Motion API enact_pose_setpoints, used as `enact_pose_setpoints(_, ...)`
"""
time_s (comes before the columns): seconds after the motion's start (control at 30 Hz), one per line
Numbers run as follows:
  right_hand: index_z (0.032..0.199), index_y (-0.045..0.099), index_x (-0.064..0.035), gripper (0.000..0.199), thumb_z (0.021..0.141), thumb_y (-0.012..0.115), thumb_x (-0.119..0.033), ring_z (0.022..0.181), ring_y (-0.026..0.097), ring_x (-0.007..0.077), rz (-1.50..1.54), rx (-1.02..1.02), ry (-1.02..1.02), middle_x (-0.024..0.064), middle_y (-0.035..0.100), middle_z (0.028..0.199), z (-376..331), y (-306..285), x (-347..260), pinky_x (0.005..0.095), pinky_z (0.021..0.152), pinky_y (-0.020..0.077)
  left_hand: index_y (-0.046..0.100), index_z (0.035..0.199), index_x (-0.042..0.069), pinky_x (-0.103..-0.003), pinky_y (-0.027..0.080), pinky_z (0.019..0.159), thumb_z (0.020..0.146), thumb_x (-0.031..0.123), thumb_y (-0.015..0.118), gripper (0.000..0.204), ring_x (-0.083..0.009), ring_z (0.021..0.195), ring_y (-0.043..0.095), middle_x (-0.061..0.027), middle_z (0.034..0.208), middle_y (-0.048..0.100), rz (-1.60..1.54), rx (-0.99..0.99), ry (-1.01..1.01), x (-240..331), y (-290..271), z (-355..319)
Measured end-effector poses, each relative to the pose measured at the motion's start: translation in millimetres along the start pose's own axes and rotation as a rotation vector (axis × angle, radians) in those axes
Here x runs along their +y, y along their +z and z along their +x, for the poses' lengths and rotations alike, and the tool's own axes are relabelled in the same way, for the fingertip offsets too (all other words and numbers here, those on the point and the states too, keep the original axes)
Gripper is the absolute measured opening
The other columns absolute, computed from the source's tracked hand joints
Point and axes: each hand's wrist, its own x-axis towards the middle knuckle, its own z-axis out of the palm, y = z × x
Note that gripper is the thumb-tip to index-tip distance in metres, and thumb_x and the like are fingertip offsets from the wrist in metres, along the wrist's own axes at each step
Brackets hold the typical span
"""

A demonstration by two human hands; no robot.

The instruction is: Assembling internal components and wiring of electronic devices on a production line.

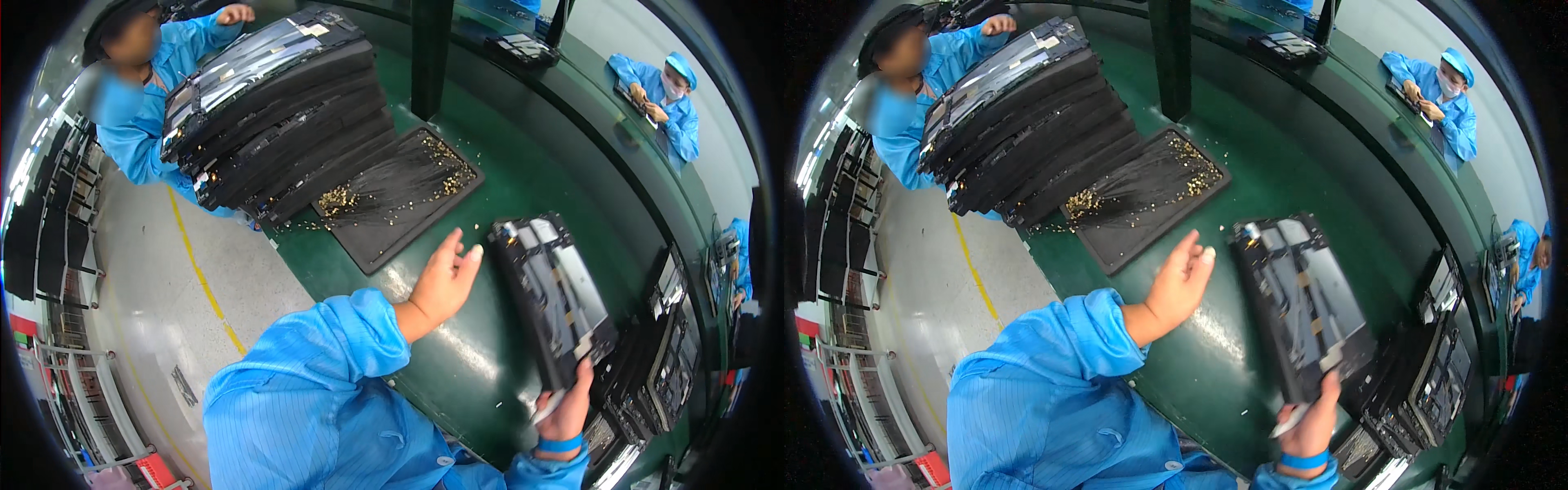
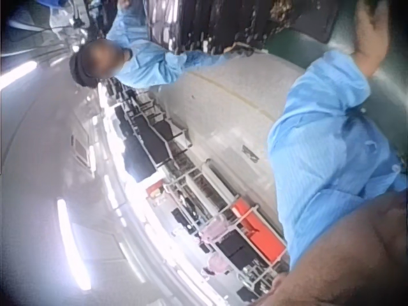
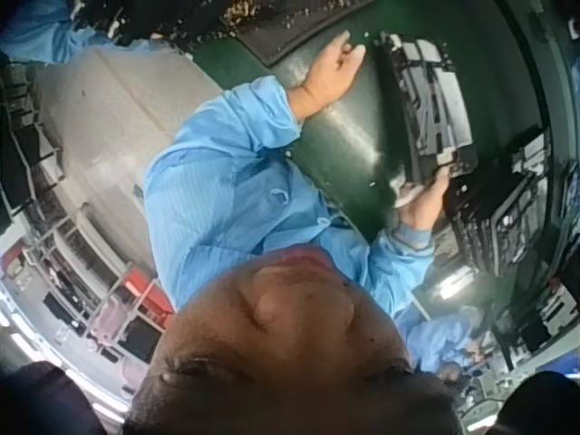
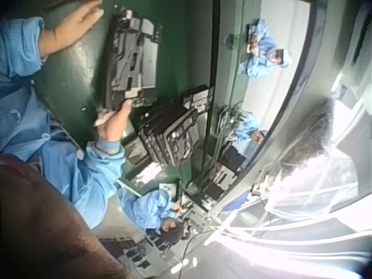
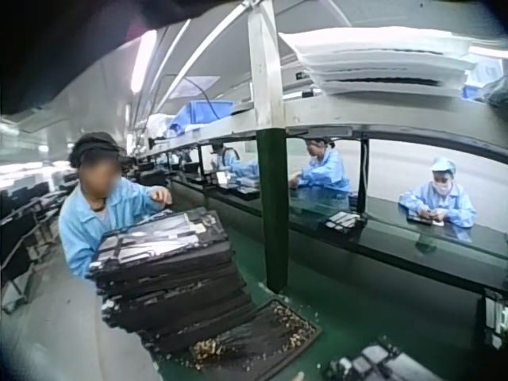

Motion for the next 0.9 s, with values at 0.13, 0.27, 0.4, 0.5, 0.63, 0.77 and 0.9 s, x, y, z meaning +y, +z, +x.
enact_pose_setpoints(0.13,0.069,0.044,-0.011,0.042,0.069,0.054,-0.052,0.038,0.038,0.0102,-0.084,0.116,-0.154,-0.0011,0.034,0.049,64.8,31.7,-46.7,0.022,0.032,0.0303,0.045,0.106,-0.004,-0.027,0.044,0.063,0.08,0.03,0.052,0.043,-0.017,0.07,0.053,-0.0149,0.085,0.054,0.13,-0.043,0.029,7.6,6.4,-2.0)
enact_pose_setpoints(0.27,0.081,0.046,-0.01,0.045,0.067,0.057,-0.051,0.044,0.038,0.0116,-0.117,0.01,-0.169,0.001,0.036,0.06,108.2,60.0,-83.0,0.0235,0.035,0.0305,0.052,0.094,-0.004,-0.027,0.044,0.059,0.079,0.028,0.053,0.036,-0.0176,0.064,0.054,-0.0137,0.075,0.056,0.211,-0.041,0.077,9.2,5.5,-6.5)
enact_pose_setpoints(0.4,0.089,0.045,-0.0047,0.045,0.075,0.048,-0.047,0.042,0.038,0.0123,-0.127,0.157,-0.41,0.0046,0.041,0.058,148.3,68.9,-91.1,0.0251,0.035,0.031,0.052,0.091,-0.006,-0.027,0.043,0.054,0.079,0.028,0.053,0.036,-0.0176,0.059,0.054,-0.0143,0.072,0.056,0.246,-0.064,0.042,28.1,2.4,-5.5)
enact_pose_setpoints(0.5,0.103,0.043,0.0001,0.049,0.081,0.039,-0.043,0.044,0.039,0.0118,-0.088,0.416,-0.542,0.0055,0.045,0.062,145.3,57.7,-73.0,0.0242,0.035,0.0315,0.052,0.092,-0.006,-0.024,0.044,0.055,0.079,0.027,0.054,0.035,-0.0145,0.061,0.054,-0.0123,0.073,0.057,0.192,0.027,0.095,13.7,7.9,-6.5)
enact_pose_setpoints(0.63,0.121,0.033,-0.0008,0.052,0.082,0.045,-0.033,0.061,0.044,0.0073,-0.284,-0.082,-0.538,0.0035,0.051,0.092,69.2,58.5,-50.6,0.019,0.045,0.0372,0.051,0.093,-0.005,-0.024,0.043,0.06,0.079,0.027,0.054,0.035,-0.0129,0.065,0.053,-0.0099,0.073,0.056,0.104,-0.007,-0.028,0.3,7.9,-3.6)
enact_pose_setpoints(0.77,0.109,0.044,0.0031,0.035,0.084,0.045,-0.021,0.087,0.053,0.0188,-0.449,-0.599,-0.777,0.0164,0.055,0.097,-58.5,27.0,-47.3,0.0302,0.072,0.0438,0.051,0.093,-0.004,-0.026,0.043,0.065,0.08,0.025,0.053,0.032,-0.0139,0.07,0.052,-0.0095,0.078,0.057,0.073,-0.056,-0.04,0.6,16.8,0.6)
enact_pose_setpoints(0.9,0.119,0.036,-0.0023,0.055,0.072,0.059,-0.019,0.075,0.056,0.0278,-0.219,-1.136,-1.008,0.0121,0.056,0.09,-109.9,23.6,-52.7,0.0318,0.061,0.0467,0.054,0.086,0.0,-0.023,0.041,0.052,0.084,0.024,0.046,0.026,-0.0092,0.06,0.048,-0.0018,0.068,0.049,0.018,-0.214,-0.073,22.2,11.5,2.9)
